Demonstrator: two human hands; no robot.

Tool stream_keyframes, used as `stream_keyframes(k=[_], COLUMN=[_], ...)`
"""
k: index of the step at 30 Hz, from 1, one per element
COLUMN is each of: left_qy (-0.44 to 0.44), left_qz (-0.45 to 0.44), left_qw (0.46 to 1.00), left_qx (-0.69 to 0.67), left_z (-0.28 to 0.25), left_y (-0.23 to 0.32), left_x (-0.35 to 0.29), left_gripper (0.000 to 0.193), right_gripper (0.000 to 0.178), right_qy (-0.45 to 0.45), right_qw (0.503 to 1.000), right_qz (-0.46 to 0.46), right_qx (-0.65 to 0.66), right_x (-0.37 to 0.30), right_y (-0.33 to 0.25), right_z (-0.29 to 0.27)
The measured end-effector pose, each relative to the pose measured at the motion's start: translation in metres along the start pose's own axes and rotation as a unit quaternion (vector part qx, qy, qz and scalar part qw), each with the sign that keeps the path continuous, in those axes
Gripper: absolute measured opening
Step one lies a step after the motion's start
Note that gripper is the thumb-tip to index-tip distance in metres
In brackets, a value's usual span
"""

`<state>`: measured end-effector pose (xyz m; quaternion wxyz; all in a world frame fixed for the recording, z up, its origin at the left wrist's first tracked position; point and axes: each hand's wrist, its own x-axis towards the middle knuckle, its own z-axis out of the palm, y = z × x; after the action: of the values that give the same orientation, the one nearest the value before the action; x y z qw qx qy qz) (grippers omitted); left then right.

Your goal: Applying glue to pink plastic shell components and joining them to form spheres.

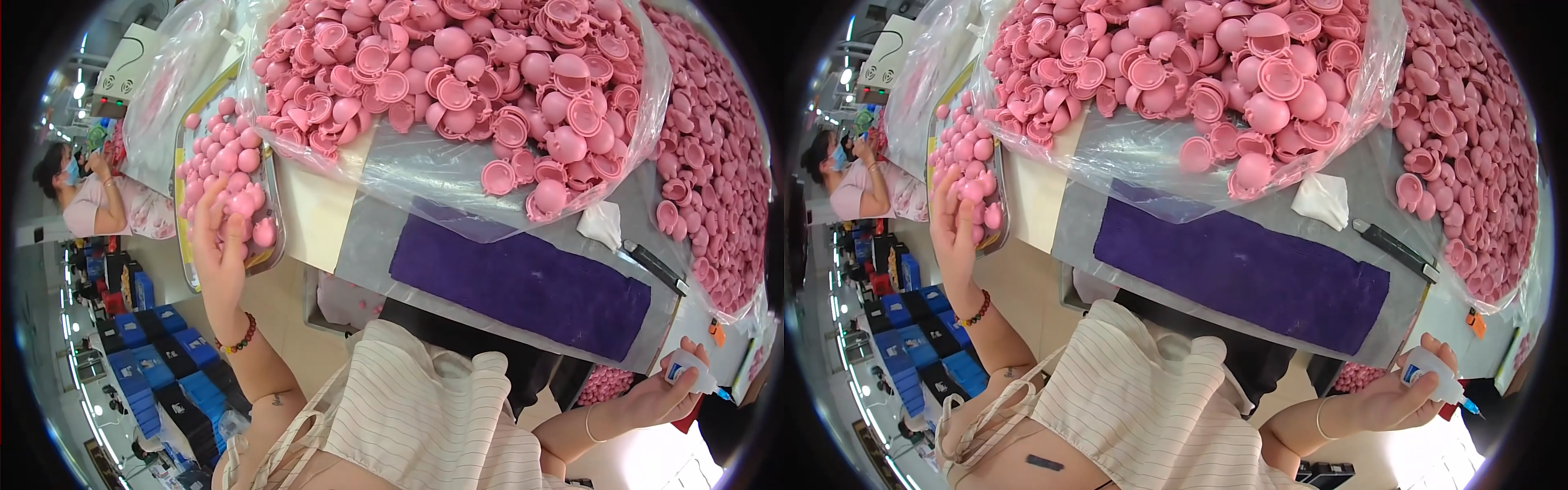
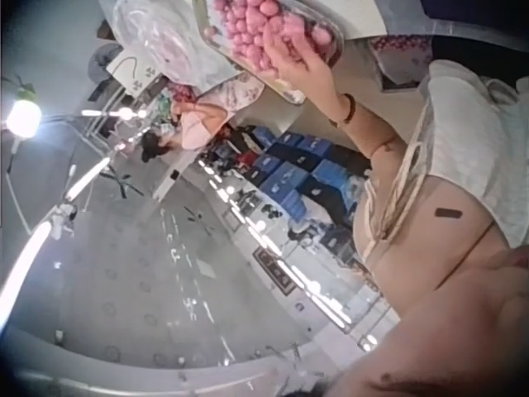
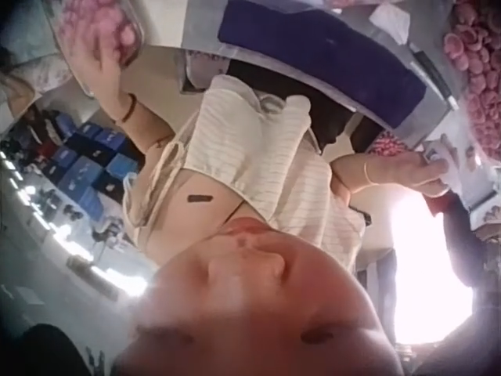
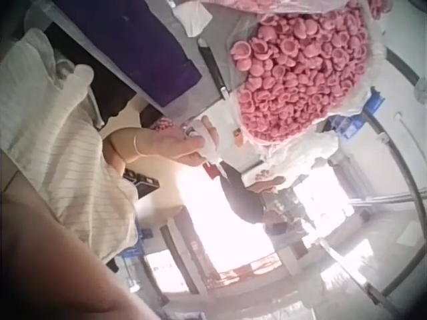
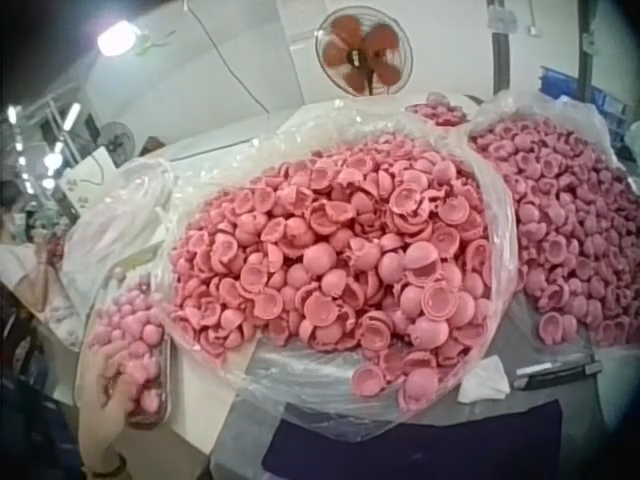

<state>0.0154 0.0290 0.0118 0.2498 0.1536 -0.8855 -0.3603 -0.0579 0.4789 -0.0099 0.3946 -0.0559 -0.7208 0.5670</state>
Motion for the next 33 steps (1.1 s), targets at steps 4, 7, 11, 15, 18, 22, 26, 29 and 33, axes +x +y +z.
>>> stream_keyframes(k=[4,7,11,15,18,22,26,29,33], left_qy=[-0.105,-0.132,-0.047,0.100,0.008,-0.124,-0.159,-0.137,-0.114], left_qz=[-0.016,0.001,0.174,0.122,0.180,0.242,0.197,0.208,0.241], left_qw=[0.992,0.985,0.921,0.970,0.983,0.962,0.963,0.966,0.962], left_qx=[0.069,0.108,0.345,0.188,0.047,0.033,0.094,0.072,0.053], left_z=[0.002,-0.001,0.002,0.041,0.078,0.138,0.149,0.154,0.156], left_y=[0.005,0.009,0.014,0.042,0.075,0.112,0.108,0.104,0.108], left_x=[0.006,0.011,0.018,0.012,0.002,0.001,0.008,0.006,0.005], left_gripper=[0.027,0.023,0.022,0.020,0.023,0.024,0.014,0.011,0.010], right_gripper=[0.033,0.032,0.032,0.035,0.039,0.036,0.036,0.037,0.040], right_qy=[0.002,-0.010,-0.023,0.025,0.008,-0.049,-0.071,-0.072,-0.076], right_qw=[1.000,1.000,1.000,1.000,1.000,0.998,0.996,0.996,0.996], right_qz=[-0.001,-0.014,-0.003,-0.004,-0.006,-0.037,-0.039,-0.036,-0.015], right_qx=[0.025,0.009,0.019,-0.018,-0.001,0.029,0.022,0.033,0.053], right_x=[-0.002,-0.003,-0.004,-0.010,-0.015,-0.021,-0.025,-0.028,-0.037], right_y=[-0.003,-0.001,0.004,0.000,0.000,0.002,-0.001,0.000,-0.004], right_z=[0.004,-0.002,-0.017,-0.016,-0.011,-0.002,-0.008,-0.008,0.005])
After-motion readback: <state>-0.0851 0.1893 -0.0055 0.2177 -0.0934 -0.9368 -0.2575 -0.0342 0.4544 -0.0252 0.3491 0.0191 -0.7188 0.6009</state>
